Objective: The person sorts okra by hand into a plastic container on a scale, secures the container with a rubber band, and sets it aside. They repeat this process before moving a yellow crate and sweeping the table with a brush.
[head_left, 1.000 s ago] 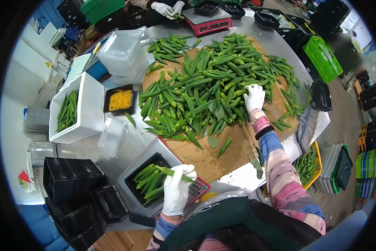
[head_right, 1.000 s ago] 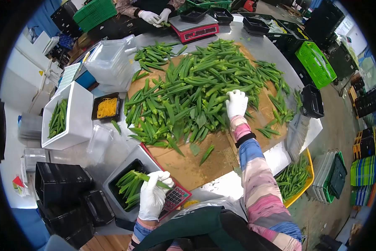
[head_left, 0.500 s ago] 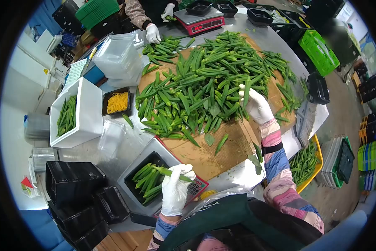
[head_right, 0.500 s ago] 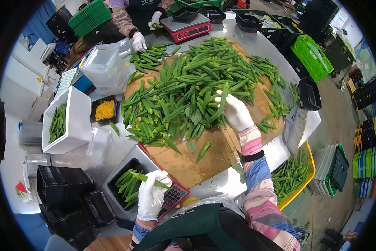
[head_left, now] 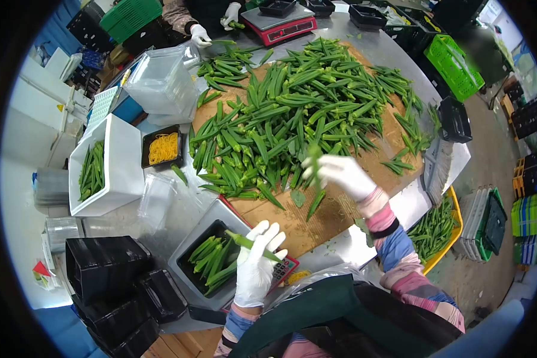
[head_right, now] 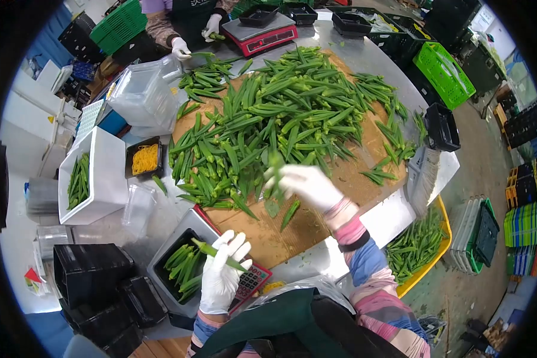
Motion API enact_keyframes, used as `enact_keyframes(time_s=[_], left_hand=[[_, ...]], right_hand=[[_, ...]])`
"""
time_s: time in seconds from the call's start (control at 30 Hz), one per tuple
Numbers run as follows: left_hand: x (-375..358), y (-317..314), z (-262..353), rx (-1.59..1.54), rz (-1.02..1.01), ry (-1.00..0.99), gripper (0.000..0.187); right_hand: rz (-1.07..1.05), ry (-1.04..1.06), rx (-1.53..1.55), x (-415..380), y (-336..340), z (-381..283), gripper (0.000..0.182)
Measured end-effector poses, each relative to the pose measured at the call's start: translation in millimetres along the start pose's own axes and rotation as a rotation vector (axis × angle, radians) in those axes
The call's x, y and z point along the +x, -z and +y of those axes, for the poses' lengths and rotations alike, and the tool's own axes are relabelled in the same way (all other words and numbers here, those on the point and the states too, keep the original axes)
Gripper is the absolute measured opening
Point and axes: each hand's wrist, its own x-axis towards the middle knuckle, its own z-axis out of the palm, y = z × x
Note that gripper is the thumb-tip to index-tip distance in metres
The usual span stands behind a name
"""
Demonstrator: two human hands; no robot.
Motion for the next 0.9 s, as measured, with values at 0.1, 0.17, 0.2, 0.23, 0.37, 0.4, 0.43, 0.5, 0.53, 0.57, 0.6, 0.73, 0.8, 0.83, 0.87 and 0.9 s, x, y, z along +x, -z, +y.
enact_keyframes(time_s=[0.1, 0.17, 0.2, 0.23, 0.37, 0.4, 0.43, 0.5, 0.53, 0.57, 0.6, 0.73, 0.8, 0.83, 0.87, 0.9], left_hand=[[7, -17, -5, 0.008, 0.007, -0.005, 0.053], [16, -2, -12, -0.016, -0.092, 0.014, 0.051], [18, 4, -13, -0.029, -0.138, 0.021, 0.051], [15, -1, -11, -0.045, -0.108, 0.037, 0.040], [10, 11, -6, 0.013, -0.047, 0.058, 0.040], [11, 15, -6, 0.031, -0.037, 0.054, 0.039], [10, 20, -7, 0.048, -0.025, 0.051, 0.038], [8, 18, -6, 0.054, -0.004, 0.044, 0.035], [8, 18, -5, 0.057, -0.005, 0.045, 0.035], [9, 18, -5, 0.058, -0.007, 0.045, 0.035], [9, 18, -6, 0.057, -0.007, 0.046, 0.036], [7, 14, -6, 0.032, -0.005, 0.065, 0.036], [4, 12, -6, 0.019, -0.013, 0.079, 0.038], [4, 13, -7, -0.004, -0.040, 0.084, 0.039], [4, 15, -8, -0.026, -0.068, 0.090, 0.041], [3, 15, -9, -0.049, -0.096, 0.098, 0.043]], right_hand=[[-0.257, 0.269, -0.271, -8, -72, 11, 0.030], [-0.359, 0.365, -0.265, -6, -82, 4, 0.026], [-0.353, 0.315, -0.262, 2, -76, -3, 0.025], [-0.158, 0.336, -0.303, 15, -63, -1, 0.022], [0.705, 0.361, -0.691, 95, 53, 49, 0.014], [0.822, 0.414, -0.859, 107, 90, 58, 0.019], [0.956, 0.312, -1.086, 117, 120, 70, 0.025], [1.040, 0.154, -1.352, 117, 150, 93, 0.034], [0.996, 0.111, -1.393, 113, 152, 95, 0.037], [0.947, 0.028, -1.411, 111, 154, 97, 0.039], [0.924, 0.031, -1.393, 108, 155, 99, 0.041], [0.821, -0.027, -0.880, 76, 140, 90, 0.044], [0.728, 0.109, -0.276, 53, 126, 83, 0.042], [0.608, 0.156, -0.140, 40, 116, 71, 0.043], [0.530, 0.149, 0.014, 29, 110, 63, 0.044], [0.451, 0.142, 0.168, 19, 105, 57, 0.046]])
